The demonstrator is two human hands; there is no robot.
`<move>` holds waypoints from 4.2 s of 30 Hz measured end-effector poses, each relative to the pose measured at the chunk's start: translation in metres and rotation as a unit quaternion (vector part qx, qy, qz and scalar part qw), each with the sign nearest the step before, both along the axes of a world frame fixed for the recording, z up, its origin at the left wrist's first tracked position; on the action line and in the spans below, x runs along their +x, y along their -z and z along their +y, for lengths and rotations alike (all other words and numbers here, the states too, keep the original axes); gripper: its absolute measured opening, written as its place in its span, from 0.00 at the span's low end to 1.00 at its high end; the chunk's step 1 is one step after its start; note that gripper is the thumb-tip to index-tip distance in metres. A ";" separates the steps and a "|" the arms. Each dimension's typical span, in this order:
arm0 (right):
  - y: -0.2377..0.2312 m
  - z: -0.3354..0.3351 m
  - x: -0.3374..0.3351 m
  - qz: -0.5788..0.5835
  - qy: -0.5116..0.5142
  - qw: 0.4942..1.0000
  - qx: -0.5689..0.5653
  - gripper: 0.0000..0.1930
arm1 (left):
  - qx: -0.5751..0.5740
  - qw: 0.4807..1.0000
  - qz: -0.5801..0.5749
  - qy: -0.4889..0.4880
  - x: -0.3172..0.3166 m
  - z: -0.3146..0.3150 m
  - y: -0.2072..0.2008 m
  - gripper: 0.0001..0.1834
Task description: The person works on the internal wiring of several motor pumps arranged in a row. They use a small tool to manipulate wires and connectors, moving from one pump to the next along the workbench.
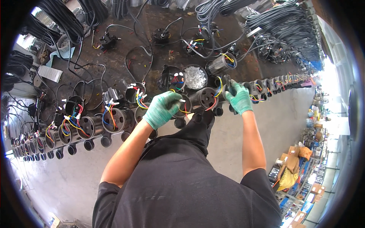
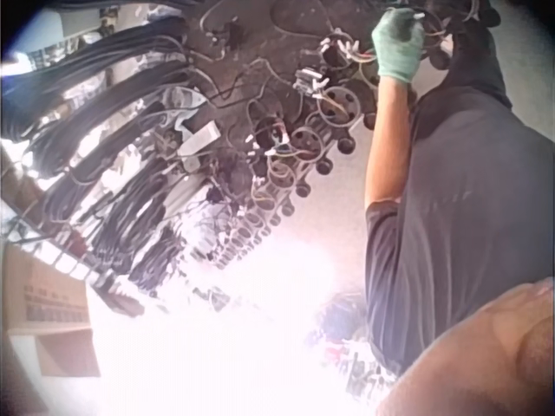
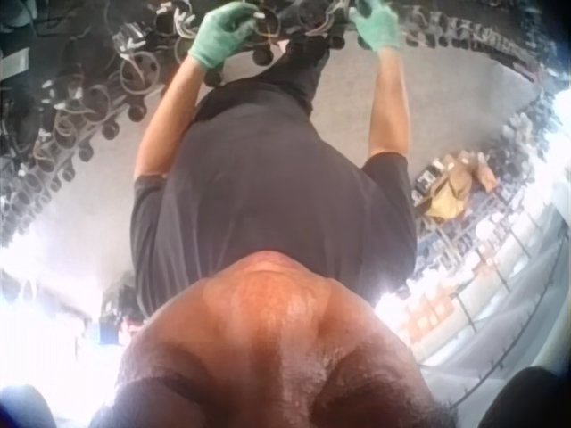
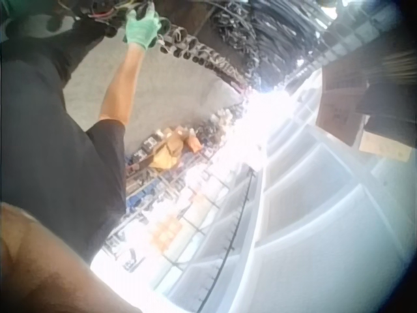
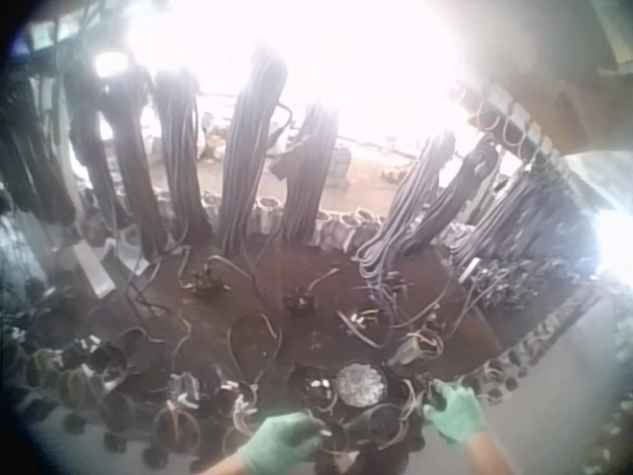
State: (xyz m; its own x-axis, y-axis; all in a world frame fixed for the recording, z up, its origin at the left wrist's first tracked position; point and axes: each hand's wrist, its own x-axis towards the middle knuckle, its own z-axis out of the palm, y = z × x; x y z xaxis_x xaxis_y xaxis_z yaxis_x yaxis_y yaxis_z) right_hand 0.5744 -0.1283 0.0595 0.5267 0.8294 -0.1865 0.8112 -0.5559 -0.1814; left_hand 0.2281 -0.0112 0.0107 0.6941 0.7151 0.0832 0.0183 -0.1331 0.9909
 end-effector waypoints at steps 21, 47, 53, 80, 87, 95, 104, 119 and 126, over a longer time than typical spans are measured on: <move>0.000 0.054 -0.133 0.233 -0.100 0.952 0.173 0.12 | 0.176 0.984 -0.010 -0.031 0.002 -0.009 -0.005 0.11; -0.029 0.061 -0.158 0.378 -0.234 0.860 0.251 0.04 | -0.136 0.987 -0.075 -0.043 0.001 -0.003 -0.005 0.13; -0.011 0.047 -0.164 0.582 -0.008 0.727 0.363 0.03 | -0.126 0.988 -0.066 -0.058 0.005 -0.007 -0.010 0.12; 0.033 0.022 -0.181 0.258 -0.120 0.918 0.276 0.09 | -0.275 0.930 -0.210 -0.122 0.015 0.002 0.013 0.10; 0.021 0.022 -0.179 0.297 -0.095 0.923 0.226 0.10 | -0.251 0.941 -0.172 -0.151 0.018 0.004 0.015 0.10; 0.025 0.042 -0.169 0.511 -0.073 0.833 0.202 0.12 | -0.023 0.994 0.011 -0.108 0.014 0.002 0.003 0.12; 0.011 0.041 -0.177 0.423 -0.075 0.886 0.175 0.10 | 0.244 0.959 0.144 -0.023 0.008 0.013 -0.004 0.15; 0.027 0.042 -0.179 0.534 0.027 0.785 0.312 0.19 | -0.030 0.975 -0.026 -0.218 0.016 0.017 0.013 0.14; 0.017 0.050 -0.185 0.632 -0.019 0.710 0.311 0.09 | 0.078 0.978 0.096 -0.166 0.012 0.013 -0.001 0.12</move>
